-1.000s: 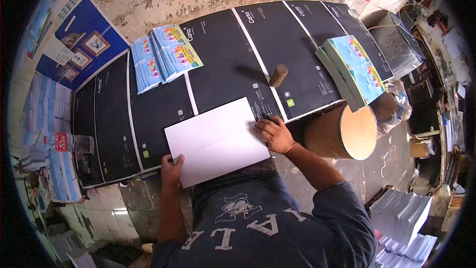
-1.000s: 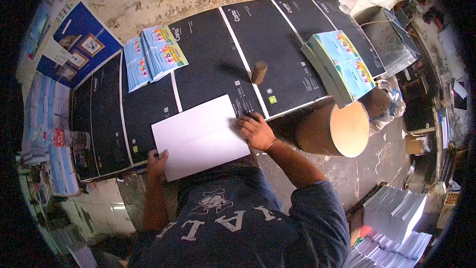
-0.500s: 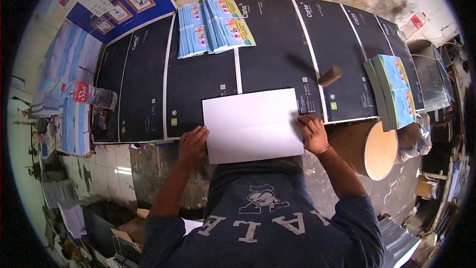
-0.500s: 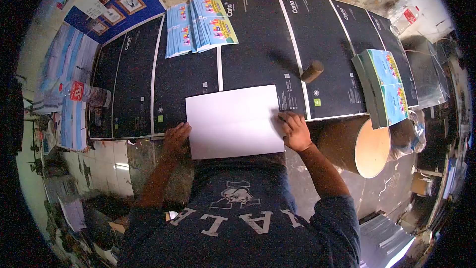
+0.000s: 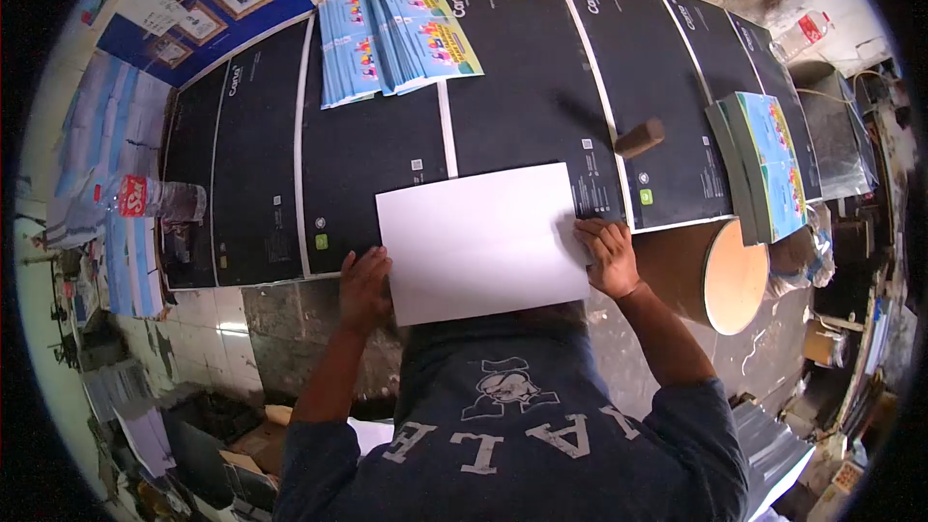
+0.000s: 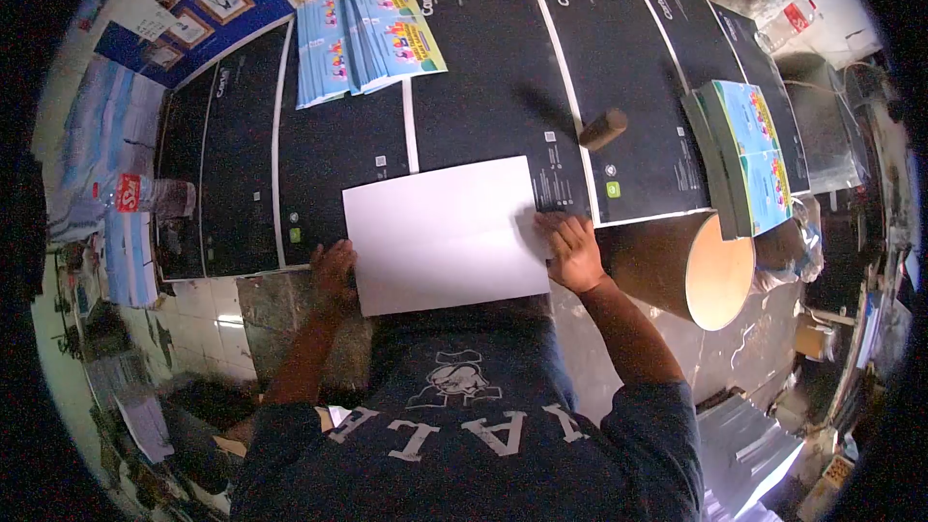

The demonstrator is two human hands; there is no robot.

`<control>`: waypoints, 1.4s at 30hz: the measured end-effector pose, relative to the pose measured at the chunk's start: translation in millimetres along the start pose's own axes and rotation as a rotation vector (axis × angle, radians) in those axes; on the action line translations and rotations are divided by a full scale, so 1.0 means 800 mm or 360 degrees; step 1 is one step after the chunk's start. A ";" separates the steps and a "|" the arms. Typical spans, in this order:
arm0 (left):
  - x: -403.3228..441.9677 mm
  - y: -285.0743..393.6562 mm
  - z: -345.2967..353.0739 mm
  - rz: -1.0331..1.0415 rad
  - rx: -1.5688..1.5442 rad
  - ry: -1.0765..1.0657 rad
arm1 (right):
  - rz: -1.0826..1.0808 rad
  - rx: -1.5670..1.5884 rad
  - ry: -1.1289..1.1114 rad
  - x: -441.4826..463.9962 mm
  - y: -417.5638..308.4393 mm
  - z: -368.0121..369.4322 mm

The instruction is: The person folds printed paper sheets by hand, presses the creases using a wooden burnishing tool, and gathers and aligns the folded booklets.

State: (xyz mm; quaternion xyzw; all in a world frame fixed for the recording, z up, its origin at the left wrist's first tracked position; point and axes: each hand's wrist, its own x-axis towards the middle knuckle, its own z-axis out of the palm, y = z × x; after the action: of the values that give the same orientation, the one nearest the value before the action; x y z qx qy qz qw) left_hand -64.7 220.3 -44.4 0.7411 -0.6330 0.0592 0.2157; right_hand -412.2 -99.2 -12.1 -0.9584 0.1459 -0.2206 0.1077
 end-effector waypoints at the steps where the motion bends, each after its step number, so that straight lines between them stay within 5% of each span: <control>1: -0.005 -0.003 0.007 0.0007 -0.0018 -0.0014 | 0.0011 -0.0017 -0.0009 0.000 -0.001 -0.001; 13: -0.021 0.017 -0.006 -0.0014 0.0159 -0.0072 | 0.0081 -0.0116 -0.0276 -0.027 -0.019 -0.024; 16: -0.034 0.039 -0.034 -0.0281 -0.0122 -0.0066 | 0.0394 -0.0087 -0.0345 -0.045 -0.038 -0.048; 18: -0.036 0.072 -0.066 -0.0609 0.0011 -0.0537 | 0.0736 -0.0201 -0.0855 -0.055 -0.062 -0.067; 19: -0.033 0.083 -0.071 -0.0605 0.0016 -0.0536 | 0.0636 -0.0345 -0.0889 -0.062 -0.070 -0.068; 23: -0.029 0.113 -0.066 -0.0711 0.0207 -0.0661 | 0.0674 -0.0261 -0.0601 -0.067 -0.086 -0.045; 33: -0.031 0.118 -0.056 -0.0720 0.0343 -0.0591 | 0.0638 -0.0125 -0.0670 -0.068 -0.078 -0.034; 34: -0.035 0.102 -0.043 -0.0726 0.0349 -0.0576 | 0.0815 0.0355 -0.0557 -0.067 -0.069 -0.035; 36: -0.054 0.058 -0.010 -0.0987 -0.0574 -0.0330 | 0.0956 0.0847 -0.0441 -0.054 -0.059 -0.032; 37: -0.026 0.065 -0.025 -0.0993 -0.0563 -0.0309 | 0.1134 0.1199 -0.0476 -0.036 -0.053 -0.032; 39: 0.051 0.094 -0.070 -0.2134 -0.2061 -0.0250 | 0.1290 0.1556 -0.0504 -0.016 -0.051 -0.030; 42: 0.062 0.063 -0.061 -0.2066 -0.1840 -0.0290 | 0.1573 0.2093 -0.0231 0.017 -0.045 -0.034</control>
State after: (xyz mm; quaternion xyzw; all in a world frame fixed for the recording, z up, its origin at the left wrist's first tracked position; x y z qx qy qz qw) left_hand -94.4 189.2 29.7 0.7315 -0.0315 -0.4651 0.4975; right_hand -404.6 -73.5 26.7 -0.5368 0.3844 -0.1256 0.7405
